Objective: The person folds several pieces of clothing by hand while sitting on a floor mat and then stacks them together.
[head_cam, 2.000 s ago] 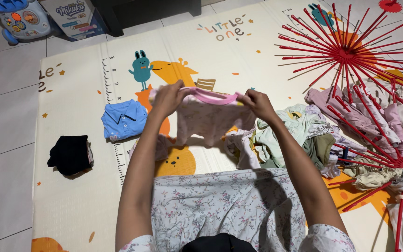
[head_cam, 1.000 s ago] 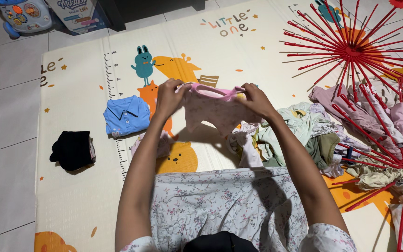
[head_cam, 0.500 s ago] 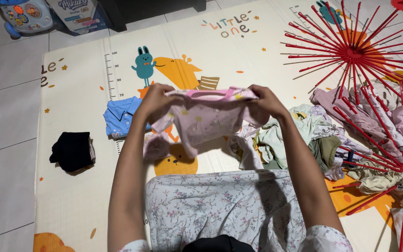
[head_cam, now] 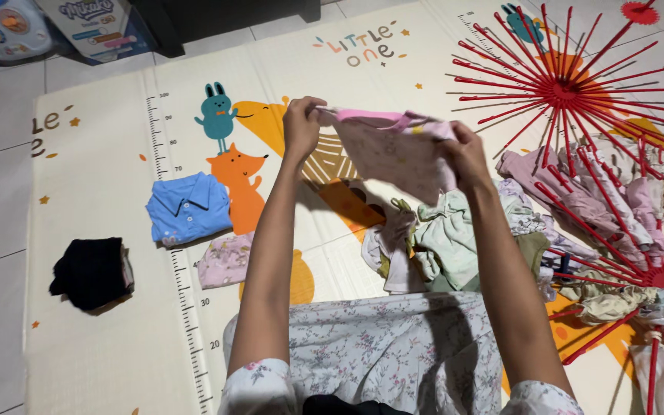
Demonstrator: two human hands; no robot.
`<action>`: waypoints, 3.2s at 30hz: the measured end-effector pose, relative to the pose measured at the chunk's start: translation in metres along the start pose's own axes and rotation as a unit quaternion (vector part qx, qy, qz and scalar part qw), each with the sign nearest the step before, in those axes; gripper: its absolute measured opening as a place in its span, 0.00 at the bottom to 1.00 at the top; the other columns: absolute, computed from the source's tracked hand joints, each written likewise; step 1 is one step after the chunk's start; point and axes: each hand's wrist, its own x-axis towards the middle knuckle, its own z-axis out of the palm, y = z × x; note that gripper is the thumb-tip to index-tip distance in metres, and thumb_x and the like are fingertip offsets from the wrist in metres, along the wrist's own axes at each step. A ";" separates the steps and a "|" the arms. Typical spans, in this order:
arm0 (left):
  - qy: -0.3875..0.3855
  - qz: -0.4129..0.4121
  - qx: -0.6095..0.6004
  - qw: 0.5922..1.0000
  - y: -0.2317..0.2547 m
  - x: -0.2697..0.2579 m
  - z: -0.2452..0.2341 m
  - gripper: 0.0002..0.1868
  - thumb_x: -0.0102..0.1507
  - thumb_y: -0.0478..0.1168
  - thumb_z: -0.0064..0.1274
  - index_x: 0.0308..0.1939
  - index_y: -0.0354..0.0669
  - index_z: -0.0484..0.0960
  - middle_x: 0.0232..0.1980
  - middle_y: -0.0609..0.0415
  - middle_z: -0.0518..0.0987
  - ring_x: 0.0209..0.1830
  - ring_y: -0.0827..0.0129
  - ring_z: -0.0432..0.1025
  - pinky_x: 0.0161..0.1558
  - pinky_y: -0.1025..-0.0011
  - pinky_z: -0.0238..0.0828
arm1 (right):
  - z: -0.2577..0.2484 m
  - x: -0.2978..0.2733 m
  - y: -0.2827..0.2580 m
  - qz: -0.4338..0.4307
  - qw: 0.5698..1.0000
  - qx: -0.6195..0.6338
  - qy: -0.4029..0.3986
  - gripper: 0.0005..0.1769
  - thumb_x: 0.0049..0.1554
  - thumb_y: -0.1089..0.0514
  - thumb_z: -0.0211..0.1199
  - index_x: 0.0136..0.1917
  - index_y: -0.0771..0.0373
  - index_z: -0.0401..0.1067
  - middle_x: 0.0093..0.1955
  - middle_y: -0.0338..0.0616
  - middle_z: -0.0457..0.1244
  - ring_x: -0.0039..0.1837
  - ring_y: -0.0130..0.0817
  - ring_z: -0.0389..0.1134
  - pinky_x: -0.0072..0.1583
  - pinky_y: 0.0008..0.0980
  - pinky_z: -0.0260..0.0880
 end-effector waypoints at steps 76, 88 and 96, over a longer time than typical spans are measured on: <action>0.077 -0.102 -0.208 0.970 -0.154 -0.047 -0.066 0.22 0.69 0.27 0.48 0.66 0.42 0.78 0.69 0.51 0.77 0.69 0.68 0.70 0.68 0.72 0.64 | 0.130 0.039 0.149 -0.179 0.970 -0.141 0.084 0.07 0.62 0.70 0.58 0.55 0.69 0.68 0.64 0.52 0.68 0.67 0.40 0.70 0.68 0.36 0.70; -0.146 -0.414 0.125 0.890 -0.256 -0.256 -0.031 0.18 0.62 0.34 0.58 0.57 0.47 0.82 0.55 0.37 0.81 0.49 0.56 0.76 0.53 0.63 0.71 | 0.073 -0.082 0.286 -0.010 0.920 -0.385 -0.071 0.13 0.50 0.71 0.65 0.50 0.65 0.74 0.49 0.53 0.69 0.53 0.47 0.72 0.55 0.40 0.72; -0.281 0.082 0.438 0.850 -0.233 -0.274 -0.039 0.22 0.61 0.33 0.57 0.60 0.49 0.76 0.61 0.45 0.70 0.59 0.52 0.67 0.51 0.57 0.69 | 0.070 -0.091 0.293 -0.076 0.904 -0.415 -0.065 0.11 0.51 0.71 0.63 0.48 0.63 0.75 0.52 0.51 0.66 0.50 0.47 0.72 0.52 0.42 0.73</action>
